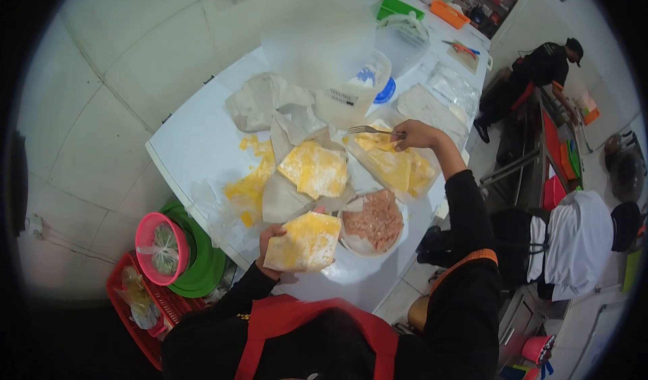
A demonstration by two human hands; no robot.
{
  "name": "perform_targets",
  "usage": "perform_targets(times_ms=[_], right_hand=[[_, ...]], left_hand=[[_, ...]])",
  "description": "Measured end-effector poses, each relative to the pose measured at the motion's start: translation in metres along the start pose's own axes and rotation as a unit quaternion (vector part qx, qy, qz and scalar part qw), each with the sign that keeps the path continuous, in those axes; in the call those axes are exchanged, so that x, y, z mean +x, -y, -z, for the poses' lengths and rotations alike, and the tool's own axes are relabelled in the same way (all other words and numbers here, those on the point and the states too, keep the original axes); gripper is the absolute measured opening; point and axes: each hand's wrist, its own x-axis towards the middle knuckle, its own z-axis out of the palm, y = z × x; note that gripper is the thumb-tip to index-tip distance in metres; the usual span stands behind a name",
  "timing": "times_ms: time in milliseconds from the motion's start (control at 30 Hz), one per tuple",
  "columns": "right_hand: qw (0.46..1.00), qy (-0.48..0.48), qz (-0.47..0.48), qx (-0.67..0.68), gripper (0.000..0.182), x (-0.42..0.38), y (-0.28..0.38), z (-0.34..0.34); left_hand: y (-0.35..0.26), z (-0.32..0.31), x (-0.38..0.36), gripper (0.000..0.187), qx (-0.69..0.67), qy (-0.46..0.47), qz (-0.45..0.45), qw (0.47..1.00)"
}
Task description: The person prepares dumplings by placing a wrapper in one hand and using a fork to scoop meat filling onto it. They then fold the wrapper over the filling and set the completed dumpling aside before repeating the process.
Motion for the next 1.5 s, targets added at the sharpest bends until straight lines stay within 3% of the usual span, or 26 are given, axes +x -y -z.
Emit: perform_targets(times_ms=[67, 100, 300, 500, 600, 633, 767, 833, 1033, 1167, 1267, 1367, 1500], right_hand=[[1.0, 0.007, 0.028, 0.003, 0.027, 0.033, -0.01, 0.002], [1.0, -0.007, -0.005, -0.028, 0.027, 0.044, -0.012, 0.002], [0.993, -0.113, 0.018, -0.023, 0.028, 0.078, -0.018, -0.022], [0.98, -0.181, -0.026, -0.078, 0.025, 0.059, -0.034, -0.02], [0.953, -0.27, -0.027, -0.131, 0.02, 0.008, -0.026, -0.03], [0.962, -0.268, -0.023, -0.052, 0.02, -0.019, -0.019, -0.041], [0.935, -0.269, -0.037, 0.227, 0.02, -0.133, 0.045, -0.102], [0.939, -0.209, -0.098, 0.256, 0.021, -0.177, 0.08, -0.134], [0.929, -0.3, -0.215, 0.027, 0.033, -0.228, 0.146, -0.208], [0.904, -0.318, -0.284, -0.041, 0.039, -0.216, 0.161, -0.232], [0.893, -0.315, -0.318, -0.055, 0.044, -0.197, 0.164, -0.239], [0.9, -0.285, -0.324, -0.062, 0.047, -0.189, 0.171, -0.24], [0.932, -0.222, -0.281, -0.063, 0.046, -0.196, 0.179, -0.229]], left_hand=[[-0.007, 0.003, -0.006, 0.097, -0.002, -0.001, -0.022, 1.0], [-0.01, 0.006, -0.011, 0.097, -0.008, -0.021, -0.036, 0.999], [-0.015, 0.008, -0.017, 0.095, -0.027, -0.028, -0.07, 0.997], [-0.01, 0.01, -0.015, 0.085, -0.037, -0.001, -0.061, 0.997], [-0.01, 0.03, -0.022, 0.076, -0.064, -0.083, -0.042, 0.994], [-0.012, 0.027, -0.024, 0.069, -0.063, -0.093, -0.027, 0.993], [-0.012, 0.032, -0.026, 0.073, -0.034, -0.073, 0.012, 0.997], [-0.005, 0.029, -0.018, 0.074, -0.071, -0.043, 0.027, 0.996], [0.009, 0.018, -0.002, 0.077, -0.087, -0.036, 0.06, 0.994], [0.009, 0.025, 0.005, 0.076, 0.03, -0.07, 0.083, 0.994], [0.011, 0.026, 0.01, 0.074, 0.019, -0.053, 0.063, 0.996], [0.01, 0.023, 0.009, 0.072, 0.016, -0.109, 0.054, 0.992], [0.009, 0.029, 0.007, 0.07, -0.011, -0.086, 0.062, 0.994]])
